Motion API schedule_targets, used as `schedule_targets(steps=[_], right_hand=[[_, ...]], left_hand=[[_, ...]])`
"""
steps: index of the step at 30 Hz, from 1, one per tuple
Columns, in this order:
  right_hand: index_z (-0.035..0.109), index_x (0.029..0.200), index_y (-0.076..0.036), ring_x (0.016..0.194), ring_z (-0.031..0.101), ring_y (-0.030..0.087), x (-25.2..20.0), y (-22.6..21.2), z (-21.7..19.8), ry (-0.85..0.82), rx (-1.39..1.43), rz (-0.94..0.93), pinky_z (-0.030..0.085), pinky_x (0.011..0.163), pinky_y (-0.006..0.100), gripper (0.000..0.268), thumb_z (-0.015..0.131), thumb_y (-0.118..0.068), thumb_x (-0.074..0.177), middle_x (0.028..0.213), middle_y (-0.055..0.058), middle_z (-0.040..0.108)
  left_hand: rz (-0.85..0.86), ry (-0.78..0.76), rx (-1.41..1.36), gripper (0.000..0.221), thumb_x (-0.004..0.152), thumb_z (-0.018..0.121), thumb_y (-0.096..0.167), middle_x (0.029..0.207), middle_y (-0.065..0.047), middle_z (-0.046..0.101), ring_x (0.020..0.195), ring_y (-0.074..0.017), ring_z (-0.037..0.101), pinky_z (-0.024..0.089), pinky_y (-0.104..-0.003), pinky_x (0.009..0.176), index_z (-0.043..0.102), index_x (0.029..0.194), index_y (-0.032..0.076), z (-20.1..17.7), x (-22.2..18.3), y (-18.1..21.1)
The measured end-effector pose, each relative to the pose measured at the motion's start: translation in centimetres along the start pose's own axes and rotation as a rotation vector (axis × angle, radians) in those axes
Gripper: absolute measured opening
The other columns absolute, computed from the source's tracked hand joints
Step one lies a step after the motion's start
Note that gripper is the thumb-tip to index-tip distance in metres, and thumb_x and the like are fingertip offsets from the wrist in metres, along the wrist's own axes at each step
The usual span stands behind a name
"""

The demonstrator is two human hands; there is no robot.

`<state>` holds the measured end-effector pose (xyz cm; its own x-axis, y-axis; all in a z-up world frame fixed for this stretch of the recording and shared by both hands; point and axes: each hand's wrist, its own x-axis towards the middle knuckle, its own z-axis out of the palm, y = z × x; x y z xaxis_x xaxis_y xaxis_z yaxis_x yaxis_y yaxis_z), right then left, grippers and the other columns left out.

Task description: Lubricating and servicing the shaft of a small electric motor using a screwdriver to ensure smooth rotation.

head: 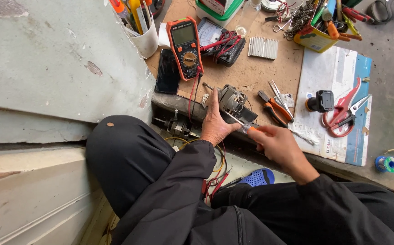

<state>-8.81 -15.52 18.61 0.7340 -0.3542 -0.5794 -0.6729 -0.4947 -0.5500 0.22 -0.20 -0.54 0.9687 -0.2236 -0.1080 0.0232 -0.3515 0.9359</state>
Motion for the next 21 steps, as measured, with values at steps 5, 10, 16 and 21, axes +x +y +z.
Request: schedule_targets(steps=[5,10,16,21], right_hand=[[0.070,0.133,-0.022,0.073,0.075,0.020,2.8,6.3,1.6,0.567,-1.096,-0.960,0.061,0.059,0.036,0.035,0.073,-0.036,0.102,0.090,-0.002,0.063],[0.086,0.130,-0.015,0.116,0.078,0.047,0.0,1.3,0.9,0.024,-0.245,-0.134,0.059,0.101,0.054,0.055,0.082,-0.056,0.092,0.103,0.024,0.086],[0.072,0.132,-0.029,0.080,0.079,0.038,1.1,3.9,1.9,0.335,-0.700,-0.586,0.062,0.066,0.056,0.042,0.077,-0.047,0.094,0.094,0.009,0.079],[0.071,0.127,-0.021,0.060,0.076,0.027,2.0,4.8,2.6,0.588,-0.940,-0.906,0.058,0.053,0.042,0.034,0.074,-0.044,0.102,0.078,0.001,0.067]], left_hand=[[0.009,0.000,-0.006,0.155,0.063,0.099,0.039,0.186,-0.021,0.017,0.170,-0.0441,0.025,0.036,-0.062,0.133,-0.001,0.181,0.026,0.1,-0.1,0.3],[0.006,0.005,-0.012,0.154,0.064,0.099,0.036,0.186,-0.023,0.018,0.169,-0.0452,0.025,0.036,-0.062,0.133,0.000,0.181,0.024,0.1,-0.2,0.3],[0.005,0.001,-0.003,0.154,0.065,0.099,0.035,0.186,-0.021,0.016,0.170,-0.0439,0.024,0.035,-0.061,0.133,-0.002,0.181,0.026,0.0,-0.1,0.5],[-0.006,0.011,-0.029,0.152,0.066,0.098,0.035,0.186,-0.023,0.018,0.169,-0.0455,0.025,0.036,-0.061,0.133,0.000,0.181,0.026,-0.1,-0.5,1.0]])
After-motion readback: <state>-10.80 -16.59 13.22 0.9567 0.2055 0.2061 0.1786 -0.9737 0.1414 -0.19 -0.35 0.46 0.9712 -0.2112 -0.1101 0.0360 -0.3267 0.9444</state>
